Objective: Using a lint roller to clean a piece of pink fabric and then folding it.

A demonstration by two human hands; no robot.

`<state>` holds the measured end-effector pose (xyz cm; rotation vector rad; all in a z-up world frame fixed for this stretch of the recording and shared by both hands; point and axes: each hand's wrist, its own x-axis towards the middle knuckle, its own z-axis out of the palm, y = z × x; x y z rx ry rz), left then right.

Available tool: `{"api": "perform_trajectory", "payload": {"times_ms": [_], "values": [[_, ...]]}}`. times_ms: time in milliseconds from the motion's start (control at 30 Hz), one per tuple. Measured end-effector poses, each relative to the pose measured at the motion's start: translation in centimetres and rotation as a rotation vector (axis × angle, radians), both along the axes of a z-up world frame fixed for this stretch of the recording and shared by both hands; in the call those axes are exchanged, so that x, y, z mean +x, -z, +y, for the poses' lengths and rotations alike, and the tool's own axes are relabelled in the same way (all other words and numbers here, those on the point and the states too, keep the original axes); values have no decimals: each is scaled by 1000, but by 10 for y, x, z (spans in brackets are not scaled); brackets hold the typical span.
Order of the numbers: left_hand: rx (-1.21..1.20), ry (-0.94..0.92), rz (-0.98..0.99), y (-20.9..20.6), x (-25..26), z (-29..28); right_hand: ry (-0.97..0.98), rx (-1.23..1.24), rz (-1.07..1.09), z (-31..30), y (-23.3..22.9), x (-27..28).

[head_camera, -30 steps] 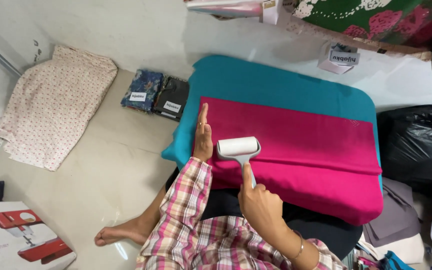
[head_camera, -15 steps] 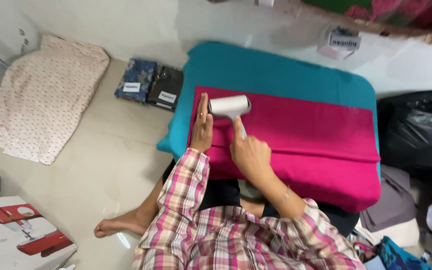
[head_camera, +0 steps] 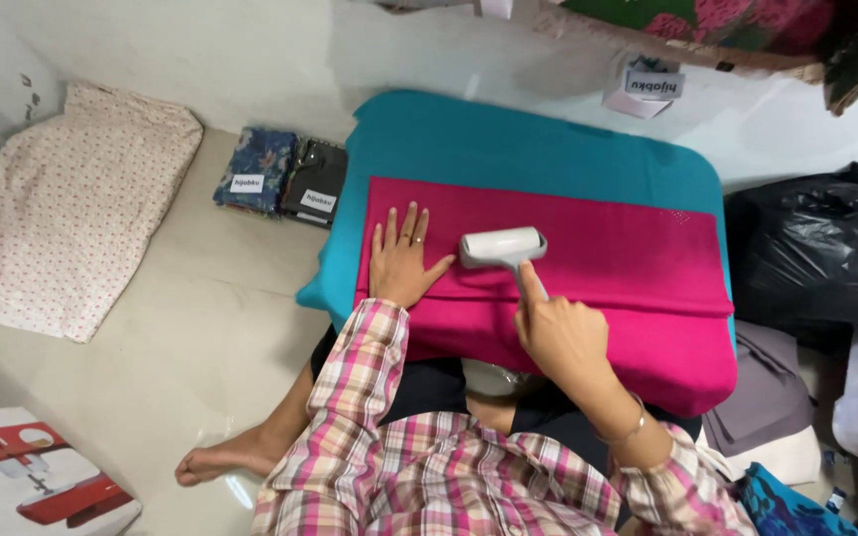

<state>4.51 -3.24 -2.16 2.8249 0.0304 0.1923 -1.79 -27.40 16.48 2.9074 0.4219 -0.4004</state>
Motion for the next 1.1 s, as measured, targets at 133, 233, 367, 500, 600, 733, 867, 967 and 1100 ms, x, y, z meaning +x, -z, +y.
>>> {"api": "perform_trajectory", "payload": {"times_ms": [133,233,367,500,600,733,867,967,1100], "values": [[-3,-19,-7,-4,-2,-1,17,-25,47,-21,-7,-34],[144,-54,-4,0,2,-5,-151,10,-372,-46,12,-58],[161,-60,21,1,1,-6,-65,-28,-390,-61,16,-34],[182,-69,0,2,2,-6,17,-12,-431,-63,16,-5],[170,-71,22,0,2,-6,18,-6,-465,-64,20,-6],[172,-71,19,0,2,-6,34,-45,-401,-70,14,-23],[190,-77,6,7,4,-6,-18,-100,-409,-80,13,-35],[146,-65,-12,10,2,-5,-19,-66,-440,-79,13,-39],[154,-59,-19,14,4,-6,7,-117,-400,-79,17,-35]]}}
